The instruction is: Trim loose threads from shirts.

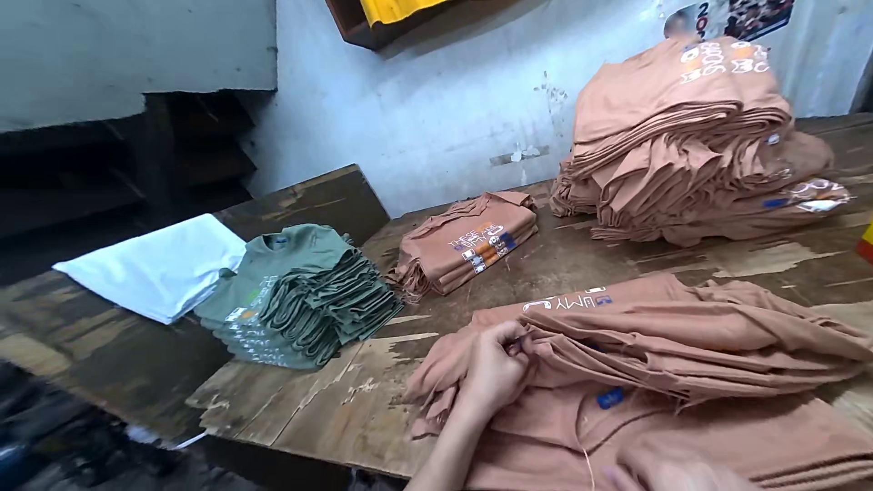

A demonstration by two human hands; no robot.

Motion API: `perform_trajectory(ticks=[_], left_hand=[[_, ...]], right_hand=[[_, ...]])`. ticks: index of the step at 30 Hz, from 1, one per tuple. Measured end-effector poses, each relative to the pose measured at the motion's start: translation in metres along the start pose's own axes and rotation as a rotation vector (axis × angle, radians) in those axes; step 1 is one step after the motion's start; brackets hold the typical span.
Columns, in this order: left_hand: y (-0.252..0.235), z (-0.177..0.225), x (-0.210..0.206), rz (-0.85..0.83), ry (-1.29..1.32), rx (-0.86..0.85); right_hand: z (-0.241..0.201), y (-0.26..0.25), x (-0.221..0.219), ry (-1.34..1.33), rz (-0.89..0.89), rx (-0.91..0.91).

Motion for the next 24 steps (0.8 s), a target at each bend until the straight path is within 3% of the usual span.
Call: perform_trajectory(ticks=[2,5,8,12,15,17,20,24], left_hand=[[0.002,0.014,-0.008,0.008,-0.232,-0.133],[0.006,0.016,-0.020,-0.031,-0.388,-0.156],[0.013,0.012,-0.015,-0.091,-0.351,-0.178],[0.034,0.018,-0.015,-0.315,-0.332,-0.218],[0.046,0.036,-0.021,-0.306,-0.367,-0.354],[0.047,0.040,-0.022,-0.264,-0.424,-0.352],[0.040,0.032,-0.018,-0.194,-0.376,-0.251],[0.039,0.032,-0.022,-0.260,-0.407,-0.195]], right_hand=[[0.005,-0.027,-0.003,-0.079,0.251,0.041],[0.014,-0.057,-0.032,-0.189,0.282,0.053],[0.024,-0.044,-0.026,-0.327,0.355,0.093],[0.051,-0.021,-0.021,-0.479,0.294,0.077],[0.055,-0.015,-0.020,-0.480,0.194,0.044],[0.051,-0.015,-0.018,-0.420,0.130,0.004],[0.035,-0.022,-0.014,-0.288,0.264,-0.015],[0.020,-0.040,-0.034,-0.213,0.436,0.103]])
Point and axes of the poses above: each hand's wrist, its own y-axis away from the middle knuckle, its own x-axis out of the back of the hand, z = x × y, the point moved 8 cm from there along -y, towards the middle knuckle, and after that the axes turned 3 degrees about -z, right-handed, at the moved point
